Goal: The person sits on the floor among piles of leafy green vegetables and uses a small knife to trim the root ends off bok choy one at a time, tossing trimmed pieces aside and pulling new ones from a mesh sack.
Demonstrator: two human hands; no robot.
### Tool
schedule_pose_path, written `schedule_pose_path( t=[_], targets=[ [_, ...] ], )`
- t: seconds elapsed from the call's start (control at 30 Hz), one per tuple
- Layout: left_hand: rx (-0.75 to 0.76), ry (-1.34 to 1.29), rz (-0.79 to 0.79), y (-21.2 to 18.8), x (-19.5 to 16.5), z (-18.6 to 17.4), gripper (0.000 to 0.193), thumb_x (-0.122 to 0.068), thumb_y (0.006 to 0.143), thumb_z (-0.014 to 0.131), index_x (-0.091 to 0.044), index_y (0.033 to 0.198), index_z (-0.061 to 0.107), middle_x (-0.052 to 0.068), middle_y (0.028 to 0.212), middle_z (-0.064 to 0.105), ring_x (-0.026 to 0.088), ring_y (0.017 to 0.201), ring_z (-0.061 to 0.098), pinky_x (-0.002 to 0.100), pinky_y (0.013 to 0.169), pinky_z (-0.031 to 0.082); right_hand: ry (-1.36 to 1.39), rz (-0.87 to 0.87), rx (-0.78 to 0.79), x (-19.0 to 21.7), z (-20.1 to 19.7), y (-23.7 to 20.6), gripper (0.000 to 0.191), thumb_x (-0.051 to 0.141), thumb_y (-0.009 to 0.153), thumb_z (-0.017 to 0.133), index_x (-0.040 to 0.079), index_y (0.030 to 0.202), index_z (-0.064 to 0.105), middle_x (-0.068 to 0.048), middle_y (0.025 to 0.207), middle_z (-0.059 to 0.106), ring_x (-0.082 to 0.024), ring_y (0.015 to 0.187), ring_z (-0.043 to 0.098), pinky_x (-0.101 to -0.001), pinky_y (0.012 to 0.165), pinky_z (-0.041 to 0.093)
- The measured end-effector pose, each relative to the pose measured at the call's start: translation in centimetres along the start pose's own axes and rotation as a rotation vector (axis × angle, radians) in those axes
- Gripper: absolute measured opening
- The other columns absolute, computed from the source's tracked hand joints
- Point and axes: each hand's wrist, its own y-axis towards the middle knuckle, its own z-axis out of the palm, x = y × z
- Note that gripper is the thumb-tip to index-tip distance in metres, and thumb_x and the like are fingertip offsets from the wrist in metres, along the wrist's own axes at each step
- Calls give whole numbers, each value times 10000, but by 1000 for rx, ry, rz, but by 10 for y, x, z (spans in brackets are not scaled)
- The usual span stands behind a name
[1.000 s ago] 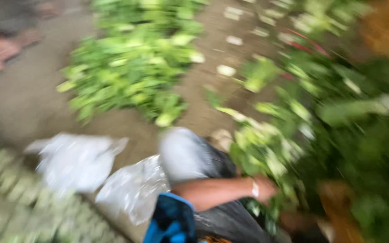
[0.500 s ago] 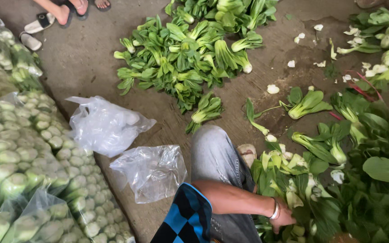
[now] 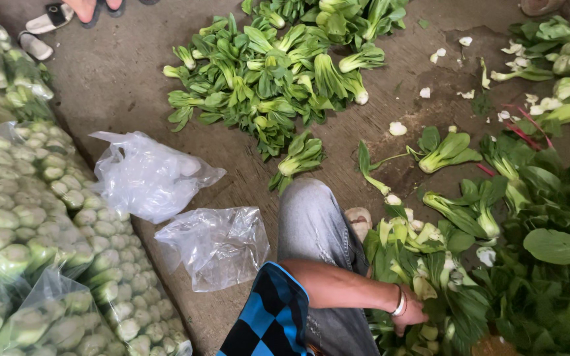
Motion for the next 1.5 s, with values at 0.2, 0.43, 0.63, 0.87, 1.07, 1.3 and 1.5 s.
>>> schedule_pose_path(
  t=[0.2, 0.43, 0.63, 0.87, 1.07, 1.3, 1.5],
  targets=[
    [-131, -264, 181, 22, -5, 0, 884, -782, 769, 680, -113, 1342, 597, 160, 1212, 743, 355, 1151, 711, 431, 978, 572, -10, -1, 9, 3, -1, 9, 513, 206, 795, 682, 149, 1295, 583, -118, 1397, 577, -359, 1035, 727, -443, 856, 574],
    [155, -1568, 253, 21, -11, -24, 1031, -840, 895, 385, -31, 1535, 398, 217, 1468, 529, 409, 1319, 574, 534, 1063, 491, -15, -7, 17, 11, 6, 9, 563, 148, 779, 667, 166, 1331, 560, -97, 1456, 555, -344, 1054, 731, -424, 875, 579],
    [313, -2251, 400, -30, -7, -63, 1099, -880, 910, 384, -59, 1623, 229, 325, 1587, 313, 428, 1374, 459, 570, 1125, 426, -8, -50, -9, 16, 1, 31, 613, 98, 765, 655, 180, 1361, 541, -79, 1507, 535, -331, 1071, 735, -407, 891, 582],
    [-725, -1453, 475, -40, 33, -65, 726, -508, 995, 568, -96, 1562, 379, 204, 1513, 474, 291, 1325, 535, 463, 1097, 476, 76, -395, -115, 69, -10, -17, 678, 40, 749, 641, 197, 1397, 518, -58, 1566, 512, -316, 1090, 740, -387, 909, 587],
    [-881, -1835, 269, -49, 43, -88, 555, -248, 935, 770, -9, 1403, 591, 156, 1237, 735, 227, 1115, 710, 358, 1021, 544, -41, -432, -242, 61, -17, -54, 896, 196, 636, 773, 49, 1455, 442, -158, 1412, 567, -496, 1220, 623, -490, 944, 552],
    [-1295, -1390, 97, -80, 26, -125, 880, -239, 784, 919, -18, 1470, 414, 110, 1354, 620, 192, 1246, 625, 340, 1078, 518, -44, 151, 281, 9, -33, -84, 585, 146, 825, 701, 131, 1382, 520, -232, 1117, 691, -468, 1020, 653, -558, 831, 540],
    [-1164, -1225, 94, -79, 16, -120, 1026, -365, 673, 974, -20, 1468, 426, 131, 1349, 635, 199, 1263, 627, 353, 1097, 522, 18, 36, 82, 20, -51, -69, 290, 202, 958, 667, 54, 1179, 552, -237, 968, 700, -479, 856, 679, -565, 698, 536]
  ],
)
